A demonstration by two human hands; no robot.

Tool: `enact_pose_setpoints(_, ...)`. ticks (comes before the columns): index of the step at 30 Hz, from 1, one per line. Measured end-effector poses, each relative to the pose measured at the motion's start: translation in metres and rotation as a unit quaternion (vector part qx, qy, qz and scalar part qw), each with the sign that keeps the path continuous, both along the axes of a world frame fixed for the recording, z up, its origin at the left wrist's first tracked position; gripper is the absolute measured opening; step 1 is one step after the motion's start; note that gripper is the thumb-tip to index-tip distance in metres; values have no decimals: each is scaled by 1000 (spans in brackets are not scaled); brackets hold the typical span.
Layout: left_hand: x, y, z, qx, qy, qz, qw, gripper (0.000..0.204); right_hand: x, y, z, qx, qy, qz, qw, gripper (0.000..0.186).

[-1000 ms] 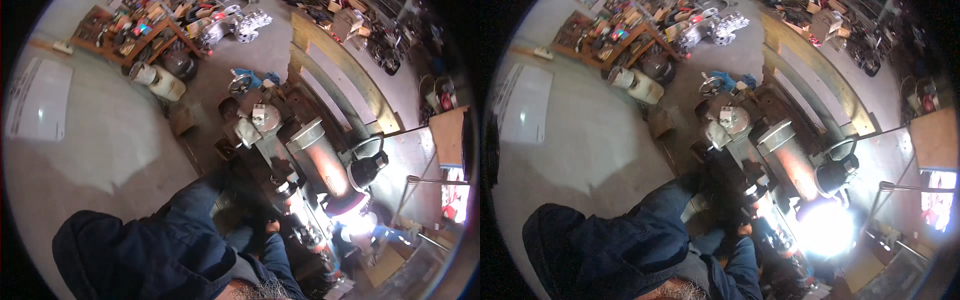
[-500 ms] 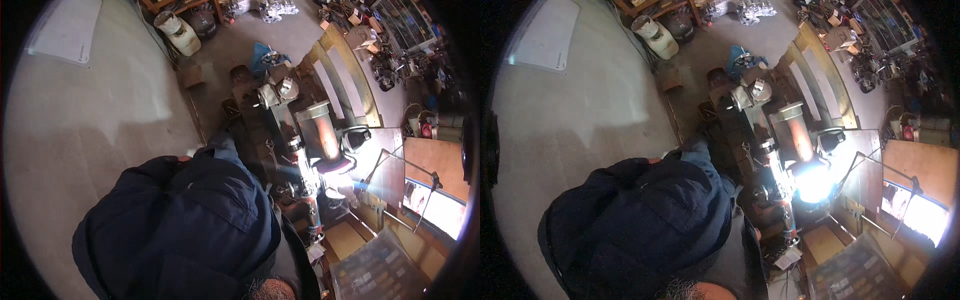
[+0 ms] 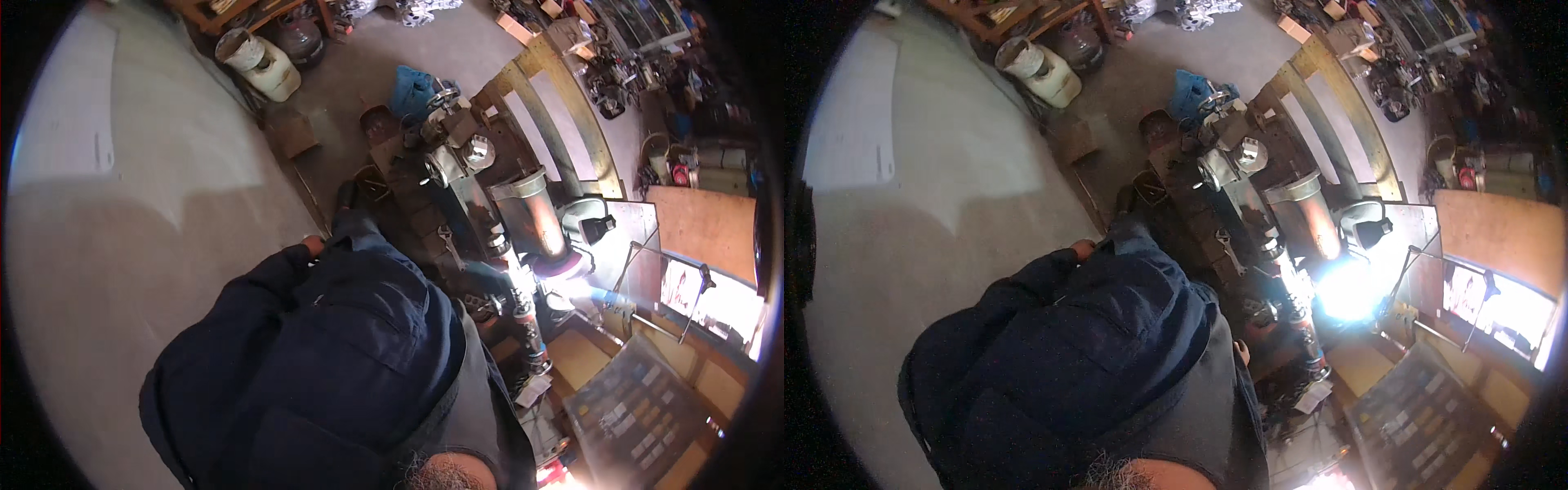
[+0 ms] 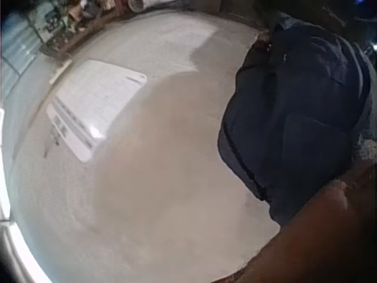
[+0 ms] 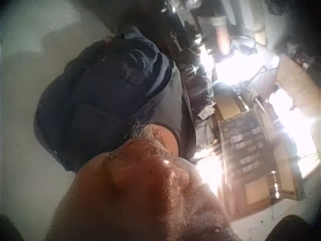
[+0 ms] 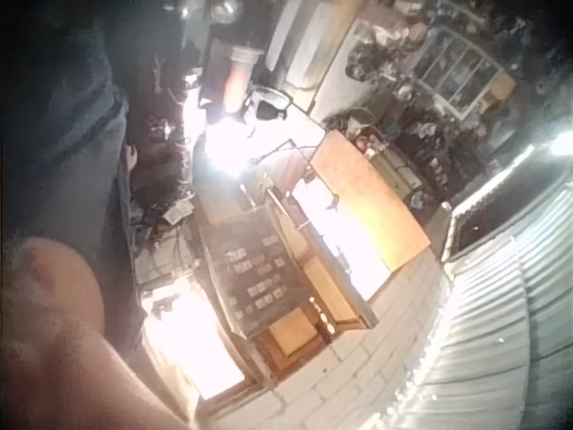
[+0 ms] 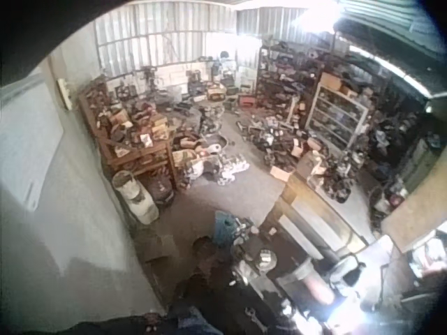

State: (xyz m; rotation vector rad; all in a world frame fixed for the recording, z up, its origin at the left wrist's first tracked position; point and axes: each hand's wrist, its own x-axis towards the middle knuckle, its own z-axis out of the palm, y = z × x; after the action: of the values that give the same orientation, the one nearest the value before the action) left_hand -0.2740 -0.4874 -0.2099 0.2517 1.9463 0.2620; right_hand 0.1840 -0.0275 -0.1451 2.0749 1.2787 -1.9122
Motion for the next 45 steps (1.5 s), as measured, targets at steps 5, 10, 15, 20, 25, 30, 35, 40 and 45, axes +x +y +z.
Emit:
enact_pose_setpoints(5,-121,43,53,91,-116,313,938,52,-56,-60,48,84,-82,132,984,41)
enact_pose_setpoints(10,-220,11,64,104,-61,594,795,50,-68,-107,54,124,-76,248,958,41)
enact_pose_setpoints(15,-273,-10,52,17,-61,519,852,53,-128,-119,109,230,-128,128,956,43)
enact_pose_setpoints(20,-262,56,56,88,-85,457,881,54,-131,-147,127,135,-106,64,983,47)
enact_pose_setpoints(25,-173,132,69,121,-187,315,923,51,0,-204,50,4,-235,248,940,49)
enact_pose_setpoints(30,-103,58,-16,188,-178,50,965,50,-11,-165,89,-176,-113,99,973,48)
enact_pose_setpoints(35,-101,67,3,122,-168,-22,978,50,-52,-166,120,-168,-43,-1,985,67)
enact_pose_setpoints(40,-134,79,52,21,-98,-43,994,48,-75,-200,69,-87,-158,164,970,87)
enact_pose_setpoints(45,-139,130,85,17,-77,6,997,47,-72,-255,17,-30,-157,109,981,83)
